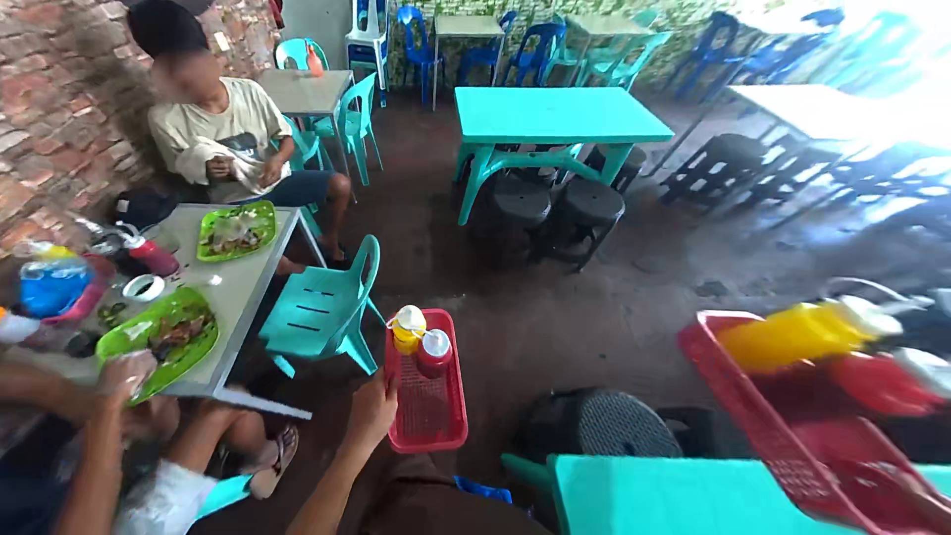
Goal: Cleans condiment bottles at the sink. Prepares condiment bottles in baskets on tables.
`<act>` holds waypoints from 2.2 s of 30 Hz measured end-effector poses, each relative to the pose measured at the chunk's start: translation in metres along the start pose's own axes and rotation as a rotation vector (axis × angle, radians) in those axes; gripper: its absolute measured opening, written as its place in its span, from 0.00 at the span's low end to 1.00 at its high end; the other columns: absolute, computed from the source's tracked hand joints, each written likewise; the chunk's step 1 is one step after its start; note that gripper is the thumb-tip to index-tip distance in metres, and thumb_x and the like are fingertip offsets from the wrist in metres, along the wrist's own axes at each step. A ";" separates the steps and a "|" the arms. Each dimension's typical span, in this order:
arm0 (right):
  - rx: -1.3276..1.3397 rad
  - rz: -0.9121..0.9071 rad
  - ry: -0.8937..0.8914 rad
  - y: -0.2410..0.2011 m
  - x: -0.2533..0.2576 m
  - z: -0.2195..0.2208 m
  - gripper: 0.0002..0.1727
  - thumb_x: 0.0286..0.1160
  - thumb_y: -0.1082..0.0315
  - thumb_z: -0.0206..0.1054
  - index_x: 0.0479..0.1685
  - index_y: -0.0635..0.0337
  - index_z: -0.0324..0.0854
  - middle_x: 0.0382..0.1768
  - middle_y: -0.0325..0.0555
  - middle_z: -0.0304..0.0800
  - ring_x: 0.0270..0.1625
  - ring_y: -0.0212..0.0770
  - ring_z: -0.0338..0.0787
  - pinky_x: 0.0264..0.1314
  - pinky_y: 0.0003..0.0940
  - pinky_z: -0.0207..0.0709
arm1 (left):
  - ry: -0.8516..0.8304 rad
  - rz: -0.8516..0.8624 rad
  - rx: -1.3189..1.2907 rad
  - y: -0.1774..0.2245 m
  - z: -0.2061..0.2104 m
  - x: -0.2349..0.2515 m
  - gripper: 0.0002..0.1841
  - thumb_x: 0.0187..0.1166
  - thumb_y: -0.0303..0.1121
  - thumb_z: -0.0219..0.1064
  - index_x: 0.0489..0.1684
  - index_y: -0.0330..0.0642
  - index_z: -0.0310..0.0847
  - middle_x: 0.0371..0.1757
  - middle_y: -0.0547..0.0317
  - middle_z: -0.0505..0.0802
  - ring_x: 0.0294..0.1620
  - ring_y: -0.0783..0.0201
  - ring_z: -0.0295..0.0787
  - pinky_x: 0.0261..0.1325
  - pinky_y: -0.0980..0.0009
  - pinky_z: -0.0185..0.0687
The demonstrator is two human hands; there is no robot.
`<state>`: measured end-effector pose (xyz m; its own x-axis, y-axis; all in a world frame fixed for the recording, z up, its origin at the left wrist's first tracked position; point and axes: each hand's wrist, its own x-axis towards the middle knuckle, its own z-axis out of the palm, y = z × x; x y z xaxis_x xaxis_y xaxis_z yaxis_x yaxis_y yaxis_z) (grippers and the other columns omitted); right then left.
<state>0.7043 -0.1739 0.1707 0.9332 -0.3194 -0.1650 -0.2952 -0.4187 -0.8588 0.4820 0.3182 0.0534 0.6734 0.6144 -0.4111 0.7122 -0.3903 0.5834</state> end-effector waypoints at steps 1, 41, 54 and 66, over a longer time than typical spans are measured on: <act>0.010 -0.011 -0.010 -0.019 0.018 0.030 0.17 0.86 0.61 0.59 0.56 0.67 0.79 0.43 0.40 0.87 0.39 0.30 0.89 0.48 0.34 0.86 | -0.003 -0.001 -0.002 0.012 -0.009 0.027 0.22 0.92 0.37 0.54 0.75 0.30 0.75 0.58 0.31 0.91 0.65 0.37 0.88 0.72 0.41 0.76; 0.261 -0.030 -0.331 -0.676 0.675 1.193 0.16 0.91 0.62 0.56 0.47 0.66 0.84 0.23 0.36 0.87 0.18 0.25 0.82 0.18 0.22 0.76 | 0.327 -0.282 -0.065 0.334 -0.429 1.205 0.20 0.89 0.33 0.59 0.72 0.27 0.78 0.57 0.26 0.91 0.65 0.31 0.86 0.71 0.34 0.72; 0.139 0.015 -0.044 -0.835 0.880 1.402 0.16 0.90 0.58 0.57 0.46 0.63 0.80 0.22 0.28 0.79 0.16 0.19 0.75 0.17 0.19 0.71 | 0.248 -0.154 -0.140 0.492 -0.547 1.622 0.22 0.89 0.32 0.56 0.76 0.27 0.74 0.63 0.28 0.89 0.69 0.36 0.84 0.76 0.39 0.71; 0.225 -0.026 -0.027 -0.995 1.098 1.592 0.15 0.91 0.62 0.52 0.54 0.64 0.79 0.35 0.28 0.84 0.35 0.18 0.86 0.43 0.21 0.84 | 0.305 -0.257 -0.161 0.654 -0.604 1.951 0.20 0.88 0.33 0.57 0.72 0.32 0.79 0.58 0.32 0.91 0.66 0.38 0.86 0.72 0.39 0.74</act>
<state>2.3496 1.2457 0.0723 0.9458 -0.2872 -0.1515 -0.2206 -0.2258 -0.9489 2.1421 1.6755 0.0564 0.3716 0.8617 -0.3455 0.7927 -0.1008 0.6012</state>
